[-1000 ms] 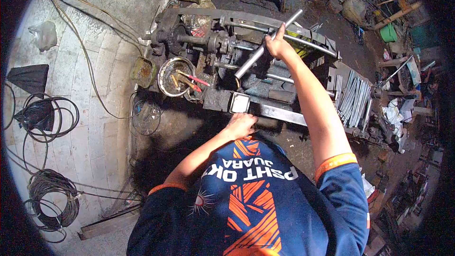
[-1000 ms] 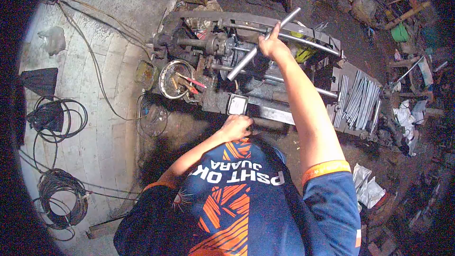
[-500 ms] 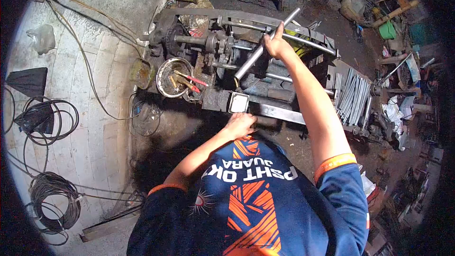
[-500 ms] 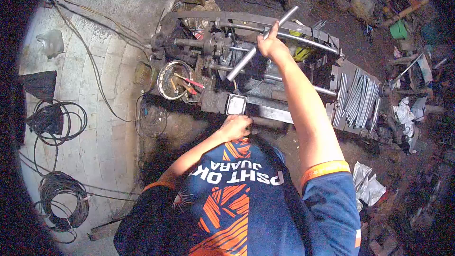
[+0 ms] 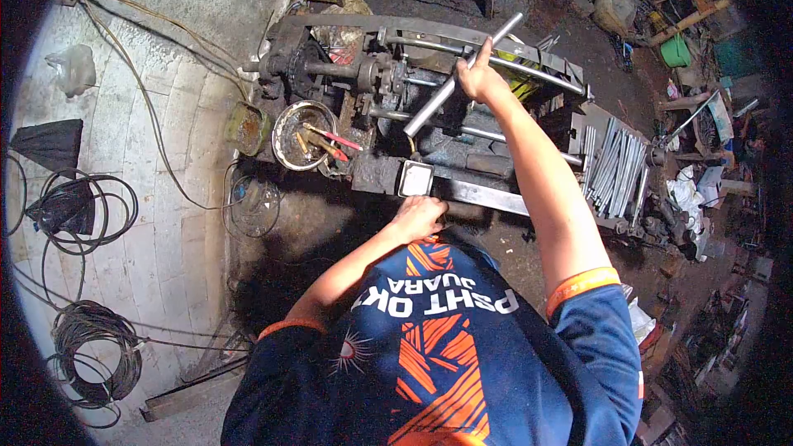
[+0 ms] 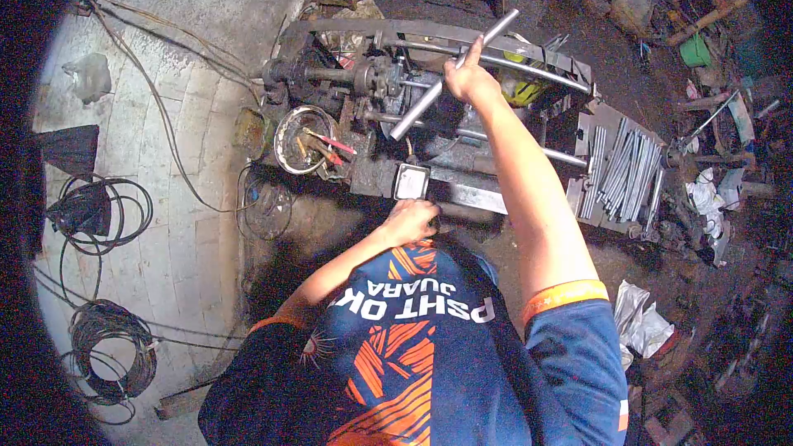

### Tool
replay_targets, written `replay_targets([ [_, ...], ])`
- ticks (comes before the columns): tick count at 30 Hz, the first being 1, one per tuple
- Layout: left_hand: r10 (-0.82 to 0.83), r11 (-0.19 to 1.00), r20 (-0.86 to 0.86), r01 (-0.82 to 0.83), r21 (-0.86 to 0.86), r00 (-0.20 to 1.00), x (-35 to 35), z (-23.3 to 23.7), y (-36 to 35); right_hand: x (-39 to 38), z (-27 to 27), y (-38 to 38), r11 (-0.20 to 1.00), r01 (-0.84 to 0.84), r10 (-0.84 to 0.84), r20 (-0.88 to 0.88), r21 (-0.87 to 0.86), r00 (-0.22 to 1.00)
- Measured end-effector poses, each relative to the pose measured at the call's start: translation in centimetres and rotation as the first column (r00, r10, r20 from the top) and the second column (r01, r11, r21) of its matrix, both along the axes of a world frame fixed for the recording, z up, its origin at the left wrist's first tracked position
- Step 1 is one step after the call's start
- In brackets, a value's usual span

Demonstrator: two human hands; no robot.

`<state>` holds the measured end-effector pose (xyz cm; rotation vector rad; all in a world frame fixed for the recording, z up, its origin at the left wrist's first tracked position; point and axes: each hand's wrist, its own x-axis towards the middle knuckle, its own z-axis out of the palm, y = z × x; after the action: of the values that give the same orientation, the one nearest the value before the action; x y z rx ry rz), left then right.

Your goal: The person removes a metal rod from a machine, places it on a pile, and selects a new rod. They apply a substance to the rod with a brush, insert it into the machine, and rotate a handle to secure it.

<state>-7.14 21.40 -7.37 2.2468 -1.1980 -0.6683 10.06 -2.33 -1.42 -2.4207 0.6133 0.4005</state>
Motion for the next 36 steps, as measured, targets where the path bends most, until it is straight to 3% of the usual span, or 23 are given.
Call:
replay_targets([
  [11,-0.019,1.000,0.034,0.019,0.013,0.999,-0.1,-0.5,-0.3,-0.3,0.7,-0.1,1.000,0.001,-0.002,0.017,0.013,1.000],
  [14,-0.022,0.999,0.028,0.021,0.036,0.999,0.1,-0.3,-0.4,-0.2,1.1,0.1,1.000,0.006,-0.005,-0.082,0.016,0.997],
  [36,-0.031,0.999,0.009,0.030,0.030,0.999,0.3,0.1,-0.6,0.4,-1.6,-0.7,0.999,-0.046,0.046,0.008,-0.010,0.999],
])
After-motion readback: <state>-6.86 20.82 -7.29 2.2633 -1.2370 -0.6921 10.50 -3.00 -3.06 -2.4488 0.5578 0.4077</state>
